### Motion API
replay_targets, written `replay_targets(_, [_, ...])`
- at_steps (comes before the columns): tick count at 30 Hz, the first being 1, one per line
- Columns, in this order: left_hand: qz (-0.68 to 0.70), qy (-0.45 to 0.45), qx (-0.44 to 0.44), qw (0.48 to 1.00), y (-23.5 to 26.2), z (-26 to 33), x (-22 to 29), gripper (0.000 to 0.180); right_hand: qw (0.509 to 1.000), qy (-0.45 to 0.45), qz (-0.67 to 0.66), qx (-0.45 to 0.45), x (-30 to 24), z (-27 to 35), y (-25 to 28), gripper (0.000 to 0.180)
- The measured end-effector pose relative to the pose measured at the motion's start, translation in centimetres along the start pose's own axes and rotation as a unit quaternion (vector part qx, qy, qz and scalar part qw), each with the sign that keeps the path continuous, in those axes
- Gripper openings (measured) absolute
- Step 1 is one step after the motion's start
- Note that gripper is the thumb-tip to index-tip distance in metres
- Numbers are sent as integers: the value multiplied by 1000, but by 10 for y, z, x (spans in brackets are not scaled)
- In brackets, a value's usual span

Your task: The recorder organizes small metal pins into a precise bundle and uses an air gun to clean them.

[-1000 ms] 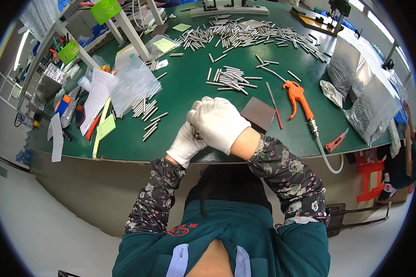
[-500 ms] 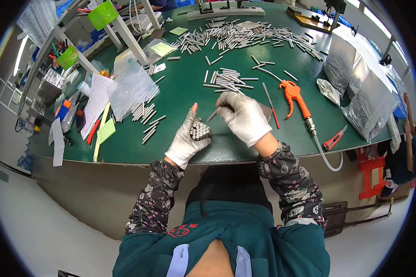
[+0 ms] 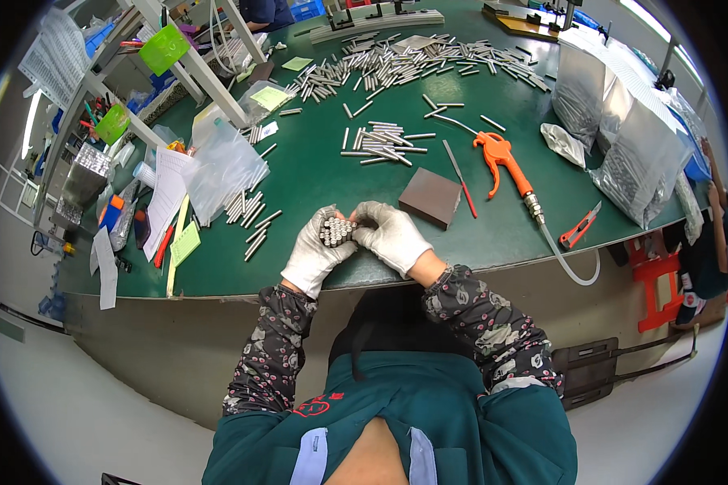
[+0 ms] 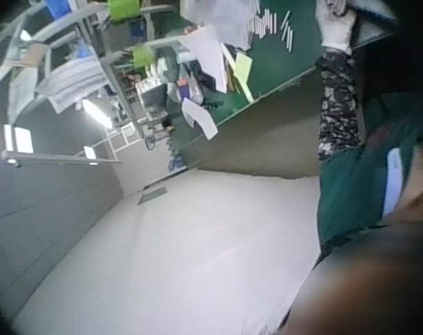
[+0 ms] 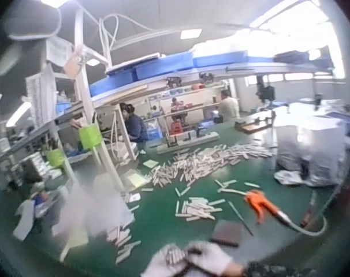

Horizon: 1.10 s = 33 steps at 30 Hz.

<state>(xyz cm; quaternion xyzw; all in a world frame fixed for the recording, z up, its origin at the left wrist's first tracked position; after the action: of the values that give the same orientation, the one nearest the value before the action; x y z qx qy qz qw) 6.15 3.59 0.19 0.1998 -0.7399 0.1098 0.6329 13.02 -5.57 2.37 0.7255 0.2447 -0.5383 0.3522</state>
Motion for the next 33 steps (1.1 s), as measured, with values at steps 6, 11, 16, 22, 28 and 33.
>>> replay_targets(6, [18, 8, -6, 1000, -2, 0, 2, 47, 1000, -3, -25, 1, 6, 0, 0, 18])
replay_targets(11, [53, 19, 5, 998, -3, 2, 5, 47, 999, -11, -37, -4, 7, 2, -1, 18])
replay_targets(16, [24, 14, 5, 1000, -2, 2, 6, 46, 999, -20, -45, 21, 7, 4, 3, 19])
replay_targets(22, [6, 9, 3, 1000, -2, 2, 7, 47, 997, -30, -63, 18, 8, 4, 3, 17])
replay_targets(28, [7, 6, -6, 1000, -1, 1, 2, 48, 998, -22, -54, 15, 6, 4, 3, 15])
replay_targets(33, [6, 11, -1, 1000, -1, 2, 4, 48, 999, 17, -33, 37, 2, 6, 5, 15])
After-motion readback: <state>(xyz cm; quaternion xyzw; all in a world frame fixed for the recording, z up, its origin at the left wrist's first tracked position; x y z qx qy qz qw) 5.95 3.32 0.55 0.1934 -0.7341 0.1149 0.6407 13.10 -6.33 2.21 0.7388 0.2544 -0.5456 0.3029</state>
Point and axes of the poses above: each hand's wrist, its own z-axis away from the middle knuckle, its own y-axis out of the back of the hand, x = y × z, the point moved 10 cm from there along -z, towards the middle knuckle, and after that the axes turned 1 degree about -y, right-handed, at the moved point
